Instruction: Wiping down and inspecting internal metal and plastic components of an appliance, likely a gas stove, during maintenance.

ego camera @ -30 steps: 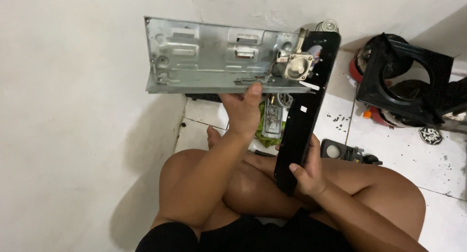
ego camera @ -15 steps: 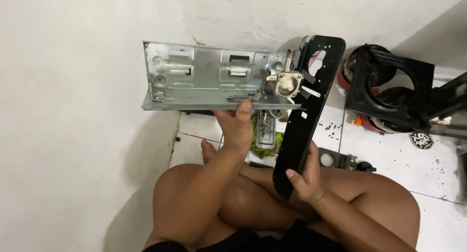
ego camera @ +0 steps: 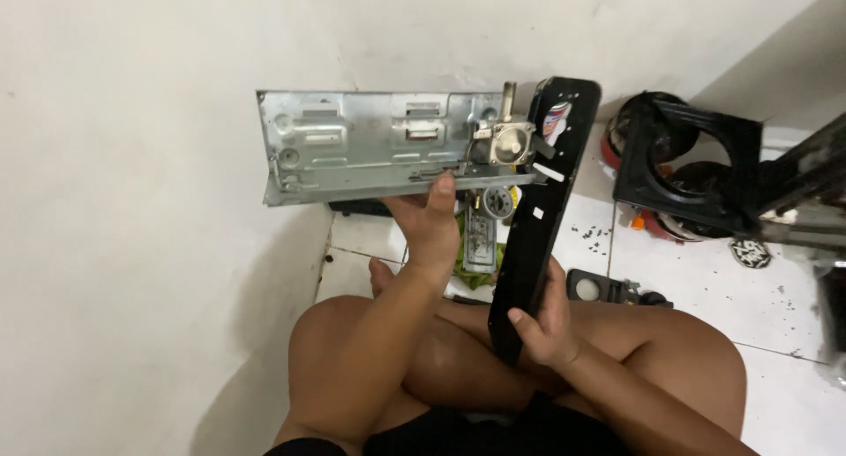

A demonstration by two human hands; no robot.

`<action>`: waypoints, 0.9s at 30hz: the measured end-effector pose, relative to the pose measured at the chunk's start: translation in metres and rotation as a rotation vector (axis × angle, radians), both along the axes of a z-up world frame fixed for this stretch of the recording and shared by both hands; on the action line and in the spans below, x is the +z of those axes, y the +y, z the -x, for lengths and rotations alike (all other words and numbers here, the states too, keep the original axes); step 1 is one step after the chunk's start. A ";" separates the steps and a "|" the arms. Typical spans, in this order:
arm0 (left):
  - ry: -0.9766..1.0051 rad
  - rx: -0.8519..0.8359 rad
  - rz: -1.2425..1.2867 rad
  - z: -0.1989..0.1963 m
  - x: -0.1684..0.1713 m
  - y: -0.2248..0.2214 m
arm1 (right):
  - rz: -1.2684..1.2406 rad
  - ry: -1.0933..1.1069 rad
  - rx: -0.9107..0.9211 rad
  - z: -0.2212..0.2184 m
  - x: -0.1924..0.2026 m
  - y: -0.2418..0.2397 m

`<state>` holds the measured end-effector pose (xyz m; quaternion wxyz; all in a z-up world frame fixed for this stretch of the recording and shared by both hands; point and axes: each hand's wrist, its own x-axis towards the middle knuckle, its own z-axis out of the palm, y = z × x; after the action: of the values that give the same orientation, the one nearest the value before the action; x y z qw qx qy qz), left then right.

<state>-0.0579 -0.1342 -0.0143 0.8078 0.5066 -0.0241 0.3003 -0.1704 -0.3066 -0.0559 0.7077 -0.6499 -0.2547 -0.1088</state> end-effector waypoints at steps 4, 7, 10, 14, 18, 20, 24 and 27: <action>0.017 0.046 -0.051 0.021 0.051 0.000 | 0.030 -0.040 -0.020 0.010 0.019 0.008; 0.028 0.009 -0.010 0.033 0.087 0.005 | 0.119 0.061 0.025 0.024 0.033 0.008; 0.071 0.045 -0.043 0.042 0.095 0.009 | 0.163 0.065 0.039 0.033 0.041 0.008; -0.034 0.038 -0.055 0.056 0.089 0.009 | 0.241 0.026 -0.011 0.046 0.053 0.007; -0.175 -0.005 -0.031 0.066 0.088 0.009 | 0.208 0.023 0.029 0.058 0.058 0.007; -0.192 0.003 -0.055 0.071 0.096 0.008 | 0.217 0.025 0.040 0.064 0.066 0.007; -0.220 -0.001 -0.104 0.087 0.119 0.006 | 0.270 0.017 0.014 0.074 0.069 0.002; -0.271 -0.043 -0.080 0.089 0.099 0.009 | 0.213 0.022 0.057 0.077 0.057 -0.001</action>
<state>-0.1467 -0.1256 0.0849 0.7826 0.4924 -0.1558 0.3476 -0.2472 -0.3080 0.0011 0.6400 -0.7152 -0.2755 -0.0538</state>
